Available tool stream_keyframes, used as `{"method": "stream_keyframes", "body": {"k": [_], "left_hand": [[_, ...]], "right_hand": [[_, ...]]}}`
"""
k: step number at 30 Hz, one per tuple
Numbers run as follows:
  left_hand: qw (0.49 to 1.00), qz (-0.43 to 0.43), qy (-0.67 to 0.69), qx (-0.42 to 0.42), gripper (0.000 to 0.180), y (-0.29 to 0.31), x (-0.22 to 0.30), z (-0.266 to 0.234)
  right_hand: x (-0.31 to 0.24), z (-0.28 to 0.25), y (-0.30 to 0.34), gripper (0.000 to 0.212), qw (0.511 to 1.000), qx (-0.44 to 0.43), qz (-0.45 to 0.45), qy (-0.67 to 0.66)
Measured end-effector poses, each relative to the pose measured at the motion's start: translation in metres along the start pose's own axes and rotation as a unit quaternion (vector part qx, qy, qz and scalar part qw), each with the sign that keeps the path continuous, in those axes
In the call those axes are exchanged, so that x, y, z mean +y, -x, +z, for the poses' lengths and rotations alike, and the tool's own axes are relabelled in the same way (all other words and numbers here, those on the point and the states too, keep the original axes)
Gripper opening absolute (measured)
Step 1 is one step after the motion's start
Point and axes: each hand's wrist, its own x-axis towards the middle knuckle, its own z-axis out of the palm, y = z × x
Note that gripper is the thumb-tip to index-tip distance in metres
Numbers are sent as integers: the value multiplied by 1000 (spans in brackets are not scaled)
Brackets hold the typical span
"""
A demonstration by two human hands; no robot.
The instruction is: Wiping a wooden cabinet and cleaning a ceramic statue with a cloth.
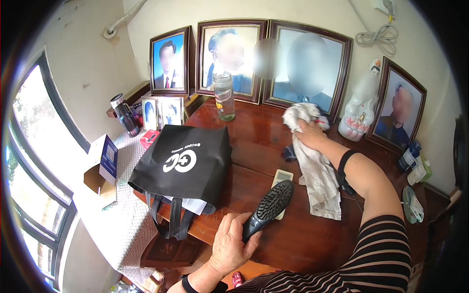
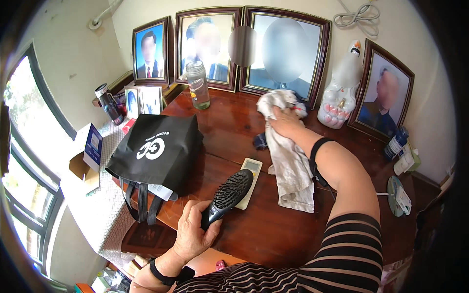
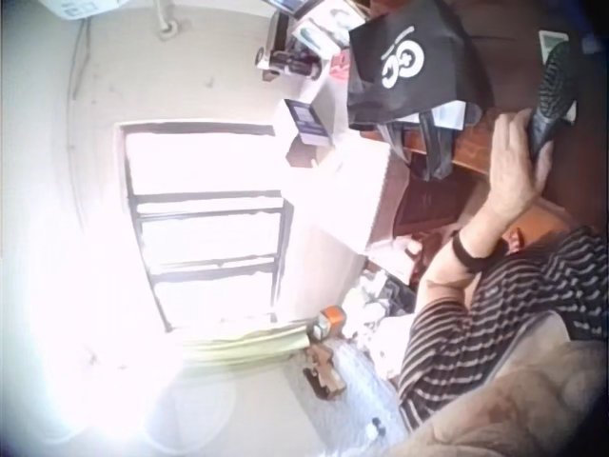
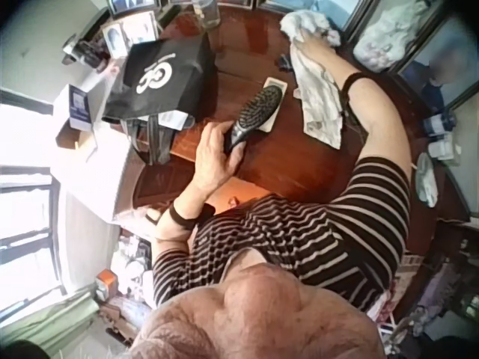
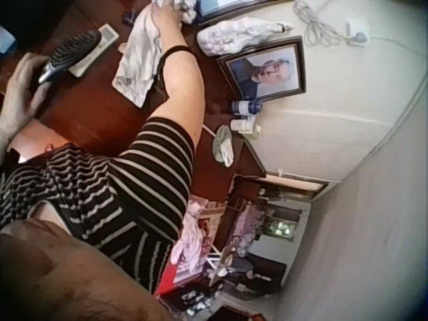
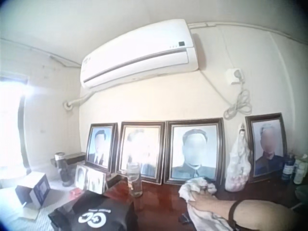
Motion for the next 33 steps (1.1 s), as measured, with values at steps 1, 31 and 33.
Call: {"method": "stream_keyframes", "body": {"k": [1, 31, 33], "left_hand": [[1000, 6, 4, 11, 39, 1, 0, 0], [985, -19, 168, -20, 45, 17, -27, 3], [986, -21, 166, 1, 43, 19, -25, 6]], "right_hand": [[-18, 0, 4, 63, 999, -8, -35, -14], [-50, -40, 405, 57, 989, 104, -86, -66], [-28, -41, 436, 57, 987, 144, -21, -66]]}}
